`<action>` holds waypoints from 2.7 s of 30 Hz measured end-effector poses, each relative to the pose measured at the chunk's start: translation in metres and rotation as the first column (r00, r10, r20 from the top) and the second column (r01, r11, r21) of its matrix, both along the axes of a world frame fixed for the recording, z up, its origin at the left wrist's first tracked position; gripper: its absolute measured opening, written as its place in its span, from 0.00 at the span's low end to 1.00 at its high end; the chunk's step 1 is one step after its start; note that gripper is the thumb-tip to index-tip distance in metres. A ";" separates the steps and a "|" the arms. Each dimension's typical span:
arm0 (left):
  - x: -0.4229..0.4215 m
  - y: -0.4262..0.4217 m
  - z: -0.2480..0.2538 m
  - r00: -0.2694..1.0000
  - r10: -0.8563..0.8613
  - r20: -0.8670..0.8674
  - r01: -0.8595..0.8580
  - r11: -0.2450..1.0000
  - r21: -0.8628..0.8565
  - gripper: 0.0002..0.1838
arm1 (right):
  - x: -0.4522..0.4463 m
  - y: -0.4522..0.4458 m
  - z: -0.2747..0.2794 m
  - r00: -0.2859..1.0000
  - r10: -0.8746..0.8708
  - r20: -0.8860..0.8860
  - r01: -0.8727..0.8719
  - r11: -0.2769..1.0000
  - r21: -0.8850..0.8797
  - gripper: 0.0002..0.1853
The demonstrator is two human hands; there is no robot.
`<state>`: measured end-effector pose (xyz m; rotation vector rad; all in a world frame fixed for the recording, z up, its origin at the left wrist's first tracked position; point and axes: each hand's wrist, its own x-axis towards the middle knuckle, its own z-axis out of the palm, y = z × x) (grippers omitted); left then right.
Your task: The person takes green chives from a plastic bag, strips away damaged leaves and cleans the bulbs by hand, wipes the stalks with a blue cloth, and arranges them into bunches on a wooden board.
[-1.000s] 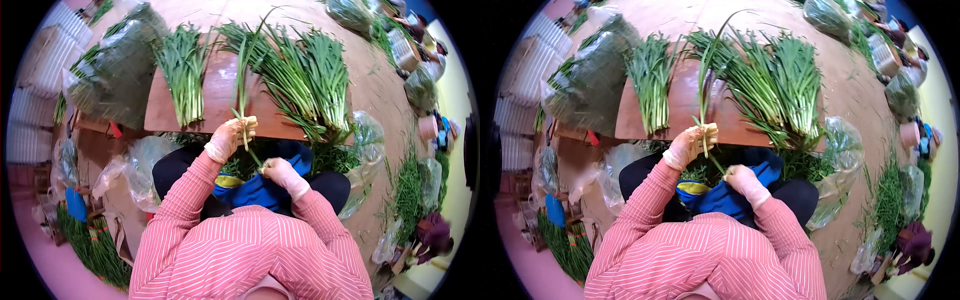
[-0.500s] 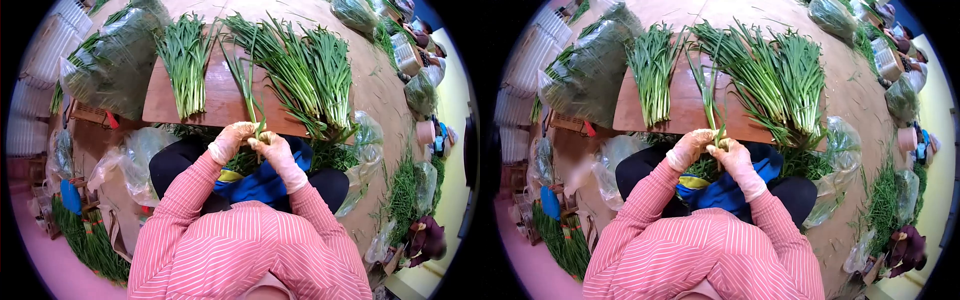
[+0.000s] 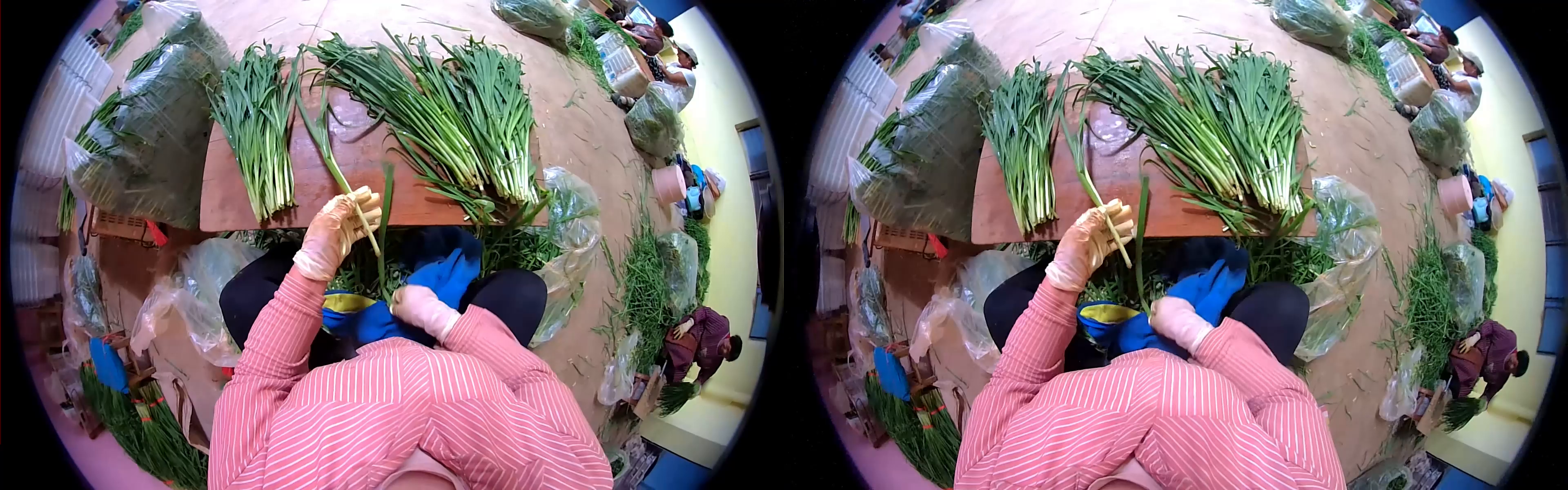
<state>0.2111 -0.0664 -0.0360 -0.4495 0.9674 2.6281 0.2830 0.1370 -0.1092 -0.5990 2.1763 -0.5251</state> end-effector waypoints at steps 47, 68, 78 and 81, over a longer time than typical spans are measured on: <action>-0.009 -0.017 -0.006 0.972 0.210 0.109 -0.217 0.975 0.053 0.18 | -0.046 -0.024 0.095 0.996 0.050 -0.071 -0.065 0.972 -0.228 0.16; -0.015 -0.002 -0.017 0.990 0.010 -0.138 0.050 0.904 0.424 0.17 | -0.075 -0.069 0.096 0.818 -0.471 0.330 0.566 0.762 -0.314 0.15; -0.009 0.002 0.020 0.935 0.261 -0.240 -0.355 0.676 -0.646 0.14 | -0.032 -0.082 0.082 0.776 -0.220 -0.591 0.170 0.976 -0.139 0.21; -0.007 -0.008 0.041 0.909 0.279 -0.309 -0.416 0.651 -0.635 0.16 | -0.031 -0.081 0.090 0.781 -0.208 -0.588 0.129 0.976 -0.175 0.20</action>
